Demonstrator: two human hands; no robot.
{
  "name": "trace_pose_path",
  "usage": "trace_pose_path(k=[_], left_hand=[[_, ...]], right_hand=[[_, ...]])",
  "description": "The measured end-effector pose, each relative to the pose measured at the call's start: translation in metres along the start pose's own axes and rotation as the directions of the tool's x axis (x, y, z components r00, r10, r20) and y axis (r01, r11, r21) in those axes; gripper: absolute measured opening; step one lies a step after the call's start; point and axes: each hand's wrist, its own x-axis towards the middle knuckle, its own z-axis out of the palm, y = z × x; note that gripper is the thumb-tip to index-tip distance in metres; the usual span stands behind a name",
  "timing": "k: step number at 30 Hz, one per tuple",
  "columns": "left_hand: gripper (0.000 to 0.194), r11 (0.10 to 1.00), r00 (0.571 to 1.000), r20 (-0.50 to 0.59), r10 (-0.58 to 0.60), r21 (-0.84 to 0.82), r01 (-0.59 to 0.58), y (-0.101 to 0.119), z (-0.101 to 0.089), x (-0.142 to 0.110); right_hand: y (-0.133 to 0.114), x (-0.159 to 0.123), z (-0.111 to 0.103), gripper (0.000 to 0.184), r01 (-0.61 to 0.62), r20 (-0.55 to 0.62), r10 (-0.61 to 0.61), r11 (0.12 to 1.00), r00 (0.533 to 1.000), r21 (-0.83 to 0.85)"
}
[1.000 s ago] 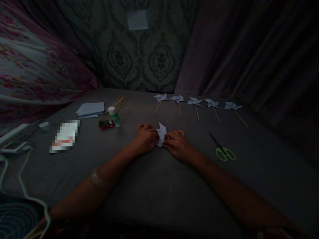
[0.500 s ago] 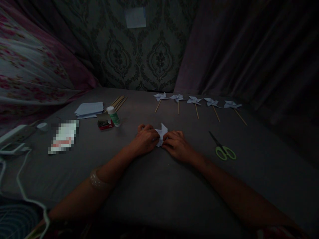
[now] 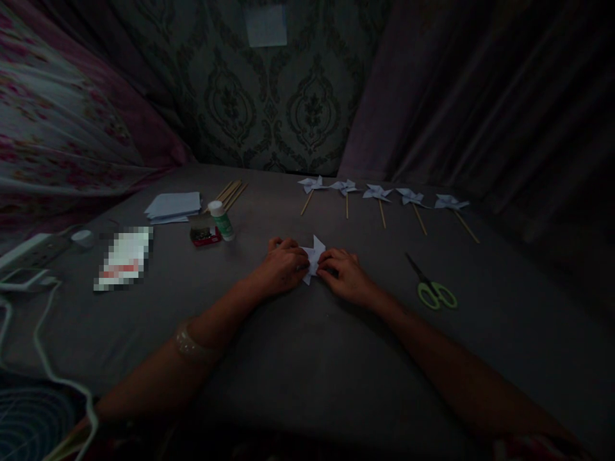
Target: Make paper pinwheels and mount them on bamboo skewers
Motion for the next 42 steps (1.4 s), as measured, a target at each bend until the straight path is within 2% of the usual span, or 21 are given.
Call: trace_pose_path(k=[8,14,22,29,42], left_hand=[[0.02,1.0,1.0,-0.024,0.006,-0.004,-0.006,-0.003,0.005,0.0],[0.02,1.0,1.0,-0.017,-0.013,-0.026,0.012,-0.003,0.003,0.0],[0.017,0.998,0.999,-0.009,-0.05,-0.042,0.049,0.001,-0.001,0.0],[0.019,0.998,1.0,-0.005,-0.028,-0.051,0.027,0.0,-0.001,0.0],[0.017,0.998,0.999,0.018,-0.035,-0.059,0.036,0.001,-0.004,0.0]], right_hand=[[0.0,0.007,0.007,0.012,-0.112,-0.082,0.108,0.993,0.991,-0.045],[-0.002,0.009,0.008,0.01,-0.168,-0.075,0.162,0.982,0.984,-0.088],[0.001,0.012,0.012,0.012,-0.179,-0.088,0.169,0.975,0.982,-0.128],[0.004,0.015,0.016,0.015,-0.177,-0.182,0.158,0.98,0.971,-0.094],[-0.005,0.019,0.011,0.011,-0.343,-0.088,0.334,0.931,0.938,-0.124]])
